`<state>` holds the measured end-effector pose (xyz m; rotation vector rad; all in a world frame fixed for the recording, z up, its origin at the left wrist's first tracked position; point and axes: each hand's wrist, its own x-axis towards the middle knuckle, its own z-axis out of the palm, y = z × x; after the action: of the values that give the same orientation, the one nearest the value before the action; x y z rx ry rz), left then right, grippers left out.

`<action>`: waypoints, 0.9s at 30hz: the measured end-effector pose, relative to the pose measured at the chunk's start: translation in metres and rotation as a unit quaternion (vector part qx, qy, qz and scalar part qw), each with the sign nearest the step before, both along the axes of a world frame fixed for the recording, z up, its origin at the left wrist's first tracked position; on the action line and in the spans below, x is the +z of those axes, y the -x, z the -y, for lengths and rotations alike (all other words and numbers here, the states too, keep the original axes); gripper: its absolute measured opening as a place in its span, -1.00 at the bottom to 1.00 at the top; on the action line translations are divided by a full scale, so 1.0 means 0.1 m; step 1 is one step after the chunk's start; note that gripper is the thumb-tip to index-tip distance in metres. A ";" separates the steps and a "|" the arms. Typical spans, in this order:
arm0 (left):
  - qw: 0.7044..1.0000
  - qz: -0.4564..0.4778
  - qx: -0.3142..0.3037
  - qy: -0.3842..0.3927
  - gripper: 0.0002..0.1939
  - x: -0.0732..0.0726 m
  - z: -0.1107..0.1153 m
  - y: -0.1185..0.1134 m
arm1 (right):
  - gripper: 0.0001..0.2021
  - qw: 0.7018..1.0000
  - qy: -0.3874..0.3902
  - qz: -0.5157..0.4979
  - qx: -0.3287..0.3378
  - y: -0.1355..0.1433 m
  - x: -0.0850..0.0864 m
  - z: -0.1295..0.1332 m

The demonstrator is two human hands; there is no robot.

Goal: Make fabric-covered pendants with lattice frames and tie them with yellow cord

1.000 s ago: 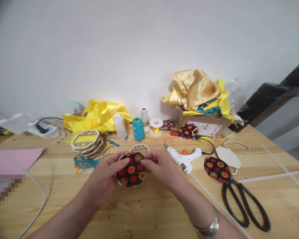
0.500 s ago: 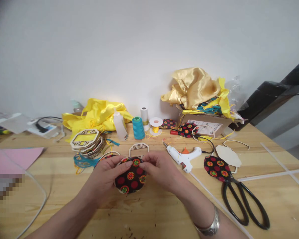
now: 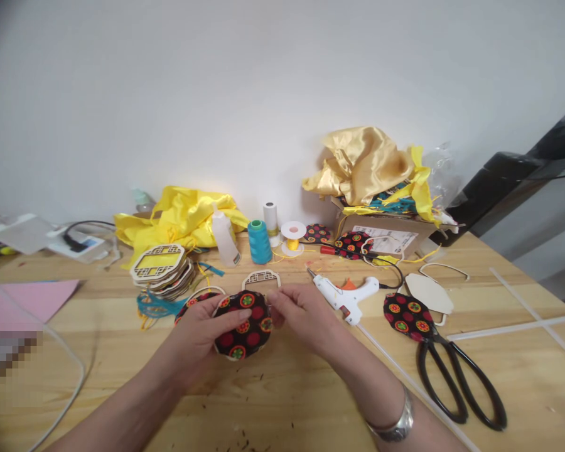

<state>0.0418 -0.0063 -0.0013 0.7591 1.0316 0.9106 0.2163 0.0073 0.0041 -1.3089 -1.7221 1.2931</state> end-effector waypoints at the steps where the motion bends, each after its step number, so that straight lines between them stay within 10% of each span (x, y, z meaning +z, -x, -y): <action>1: 1.000 0.010 0.017 0.002 -0.84 0.00 -0.01 0.00 | -0.67 1.000 0.012 -0.011 0.002 0.01 -0.01 0.00; 21: 0.999 -0.015 -0.049 0.004 -0.77 0.02 0.00 0.04 | -0.84 0.998 0.014 0.023 0.048 -0.03 -0.06 0.02; 27: 0.999 -0.021 -0.039 0.013 -0.78 0.00 0.00 0.04 | -0.76 0.993 -0.081 0.031 -0.083 -0.03 -0.02 0.01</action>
<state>0.0382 -0.0063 -0.0009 0.7930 1.0424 0.8163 0.2192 0.0064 0.0025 -1.3772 -1.6820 1.0090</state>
